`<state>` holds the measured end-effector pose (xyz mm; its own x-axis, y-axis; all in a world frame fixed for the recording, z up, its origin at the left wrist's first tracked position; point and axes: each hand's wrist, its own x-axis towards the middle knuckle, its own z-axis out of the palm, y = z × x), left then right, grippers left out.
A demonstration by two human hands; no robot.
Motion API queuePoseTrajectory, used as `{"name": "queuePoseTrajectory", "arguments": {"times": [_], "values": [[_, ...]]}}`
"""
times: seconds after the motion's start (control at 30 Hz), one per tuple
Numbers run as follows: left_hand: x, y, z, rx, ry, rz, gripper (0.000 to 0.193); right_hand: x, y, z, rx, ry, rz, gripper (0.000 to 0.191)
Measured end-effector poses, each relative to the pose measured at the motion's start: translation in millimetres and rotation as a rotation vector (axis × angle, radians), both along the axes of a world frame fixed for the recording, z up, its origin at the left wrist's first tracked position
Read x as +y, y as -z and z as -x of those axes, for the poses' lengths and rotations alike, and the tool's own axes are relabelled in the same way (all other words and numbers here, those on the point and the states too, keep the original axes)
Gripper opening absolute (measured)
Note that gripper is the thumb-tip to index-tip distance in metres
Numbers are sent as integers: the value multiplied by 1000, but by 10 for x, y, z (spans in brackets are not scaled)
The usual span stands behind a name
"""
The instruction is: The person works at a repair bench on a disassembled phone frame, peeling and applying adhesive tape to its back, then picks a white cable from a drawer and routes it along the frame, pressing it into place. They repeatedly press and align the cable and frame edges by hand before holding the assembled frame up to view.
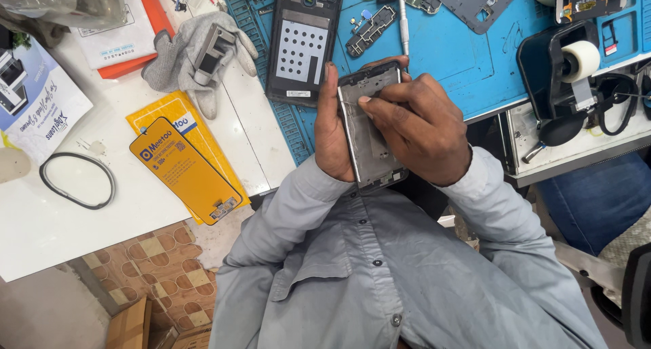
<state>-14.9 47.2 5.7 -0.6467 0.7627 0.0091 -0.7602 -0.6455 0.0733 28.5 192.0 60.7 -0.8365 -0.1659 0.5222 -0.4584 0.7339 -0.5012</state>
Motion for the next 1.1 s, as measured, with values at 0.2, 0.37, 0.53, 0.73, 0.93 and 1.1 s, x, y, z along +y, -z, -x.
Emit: {"name": "queuePoseTrajectory", "arguments": {"times": [0.2, 0.37, 0.53, 0.73, 0.93, 1.1], "values": [[-13, 48, -46, -1, -13, 38, 83, 12, 11, -137, -45, -34, -30, 35], [4, 108, -60, -12, -15, -35, 84, 50, 11, -203, -61, -61, -85, 40], [12, 138, -54, -14, -24, -12, 87, 57, 9, -253, -89, -102, -71, 42], [14, 151, -61, -31, -19, -34, 89, 62, -8, -326, -87, -132, -126, 41], [20, 158, -71, -36, -30, -41, 91, 74, -23, -419, -98, -173, -149, 40], [25, 165, -71, -32, -38, -29, 91, 88, -5, -500, -98, -198, -168, 40]]}}
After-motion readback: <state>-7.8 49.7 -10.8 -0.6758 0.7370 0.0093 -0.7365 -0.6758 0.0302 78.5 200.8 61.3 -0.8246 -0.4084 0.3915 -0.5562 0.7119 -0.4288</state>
